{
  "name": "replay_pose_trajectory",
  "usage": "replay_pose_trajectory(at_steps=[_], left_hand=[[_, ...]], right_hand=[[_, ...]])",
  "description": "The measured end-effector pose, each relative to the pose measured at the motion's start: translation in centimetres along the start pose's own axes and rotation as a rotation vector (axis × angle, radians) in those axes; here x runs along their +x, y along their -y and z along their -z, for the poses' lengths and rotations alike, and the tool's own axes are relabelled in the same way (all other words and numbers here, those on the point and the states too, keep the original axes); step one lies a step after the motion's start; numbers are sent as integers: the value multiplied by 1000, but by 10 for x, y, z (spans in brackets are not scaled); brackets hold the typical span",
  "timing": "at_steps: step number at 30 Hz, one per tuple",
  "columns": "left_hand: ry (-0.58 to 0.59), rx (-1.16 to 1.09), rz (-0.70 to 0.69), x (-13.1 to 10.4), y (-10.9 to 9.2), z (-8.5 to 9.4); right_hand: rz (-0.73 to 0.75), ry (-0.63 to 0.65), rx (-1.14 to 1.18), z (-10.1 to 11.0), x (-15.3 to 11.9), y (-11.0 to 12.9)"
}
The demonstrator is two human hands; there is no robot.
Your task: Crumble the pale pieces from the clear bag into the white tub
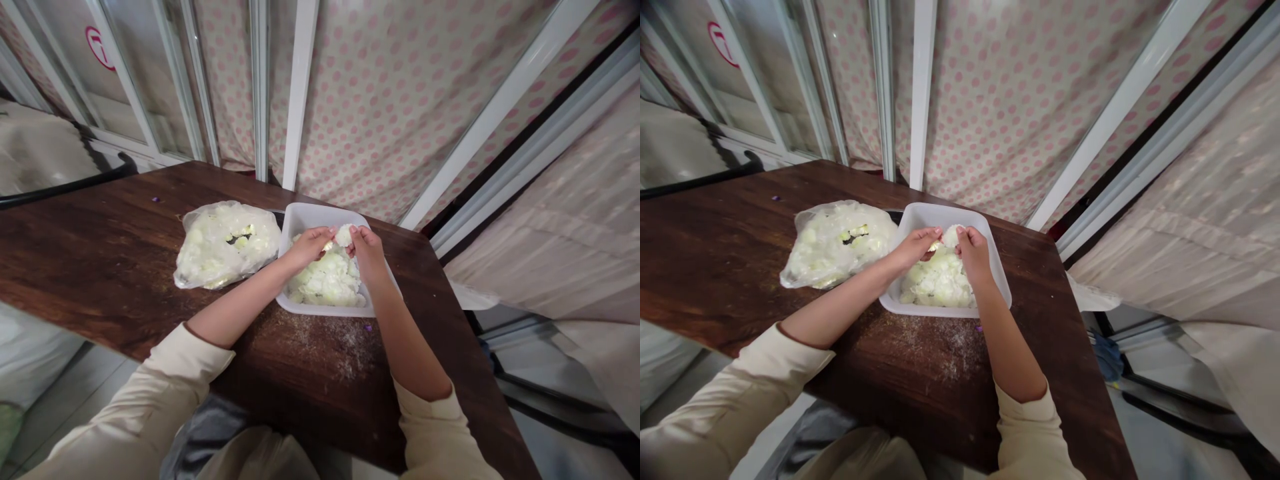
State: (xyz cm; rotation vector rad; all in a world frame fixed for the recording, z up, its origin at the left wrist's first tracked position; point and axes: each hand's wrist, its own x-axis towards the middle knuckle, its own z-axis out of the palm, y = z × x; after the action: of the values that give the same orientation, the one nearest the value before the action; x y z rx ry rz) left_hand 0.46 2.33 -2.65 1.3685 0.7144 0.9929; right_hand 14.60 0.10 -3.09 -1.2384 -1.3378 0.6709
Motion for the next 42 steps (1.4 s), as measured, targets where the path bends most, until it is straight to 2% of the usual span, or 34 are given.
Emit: replay_pose_trajectory(at_steps=[3,5,7,10,12,16,21,23,26,29,32,36,38,42], left_hand=[[-82,-27,15,1,-1,-1],[-148,-35,6,2,-1,-1],[-164,-31,-3,3,1,-1],[-127,-30,-53,5,5,0],[-102,-30,-81,4,7,0],[-58,-63,-91,2,6,-1],[-53,-66,-337,3,7,1],[-55,-49,-388,4,7,2],[-62,-3,-398,5,7,4],[-81,30,-327,5,7,2],[-51,-9,-262,5,6,-1],[-17,-47,-358,7,7,-1],[-26,-48,-407,10,8,1],[-46,-24,-410,13,12,6]], right_hand=[[59,-130,-184,1,0,-1],[103,-109,-204,0,-2,0],[140,23,-199,-3,-5,3],[166,251,-194,-8,-8,7],[163,302,-156,-11,-8,7],[169,269,-112,-11,-5,4],[263,224,-176,-10,-6,6],[297,226,-178,-12,-8,8],[302,242,-137,-14,-8,7],[300,224,-108,-15,-3,1],[288,112,-113,-13,2,-5],[229,-87,-208,-10,5,-8],[237,-66,-221,-10,3,-5],[282,108,-169,-16,-3,1]])
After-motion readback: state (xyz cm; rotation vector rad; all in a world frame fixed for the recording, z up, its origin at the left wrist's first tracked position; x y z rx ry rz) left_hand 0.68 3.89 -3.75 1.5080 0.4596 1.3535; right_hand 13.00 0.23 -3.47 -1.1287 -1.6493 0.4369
